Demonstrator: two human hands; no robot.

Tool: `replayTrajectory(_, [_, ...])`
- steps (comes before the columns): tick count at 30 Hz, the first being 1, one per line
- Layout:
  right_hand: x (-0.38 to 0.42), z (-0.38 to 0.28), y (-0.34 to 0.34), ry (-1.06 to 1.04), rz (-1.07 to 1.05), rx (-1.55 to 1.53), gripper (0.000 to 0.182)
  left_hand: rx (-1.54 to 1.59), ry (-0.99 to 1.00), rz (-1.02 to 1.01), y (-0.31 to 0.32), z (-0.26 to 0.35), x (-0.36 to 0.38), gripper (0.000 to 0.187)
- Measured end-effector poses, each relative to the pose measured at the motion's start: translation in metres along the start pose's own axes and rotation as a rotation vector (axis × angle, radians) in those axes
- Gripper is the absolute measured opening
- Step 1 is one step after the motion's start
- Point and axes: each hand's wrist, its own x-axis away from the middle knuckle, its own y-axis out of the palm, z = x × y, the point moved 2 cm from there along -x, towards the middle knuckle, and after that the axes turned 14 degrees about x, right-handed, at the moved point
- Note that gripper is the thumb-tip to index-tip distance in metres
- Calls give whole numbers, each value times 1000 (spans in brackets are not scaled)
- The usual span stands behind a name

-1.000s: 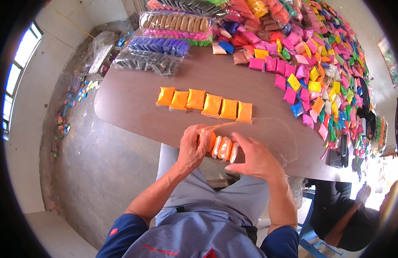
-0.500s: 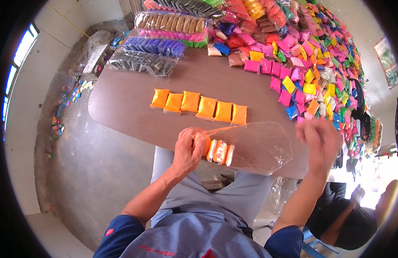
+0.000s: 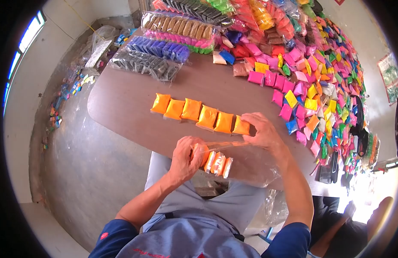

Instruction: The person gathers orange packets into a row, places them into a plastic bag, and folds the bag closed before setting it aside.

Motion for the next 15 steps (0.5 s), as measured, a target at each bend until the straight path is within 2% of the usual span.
replayTrajectory(3, [1,-5,-14,218,2,-201,54,0,20,-4,0,-1,-1,17])
replayTrajectory(6, [-9,-6,-6,115,36,-244,46,4,11,-1,0,4,-2,17])
replayTrajectory(9, [-17,-24,-1,-65,98,-17,39,-2,19,-14,0,5,-3,16])
replayTrajectory(15, [-18,-13,0,102,-47,-90,38,1,38,-34,-2,4,-4,15])
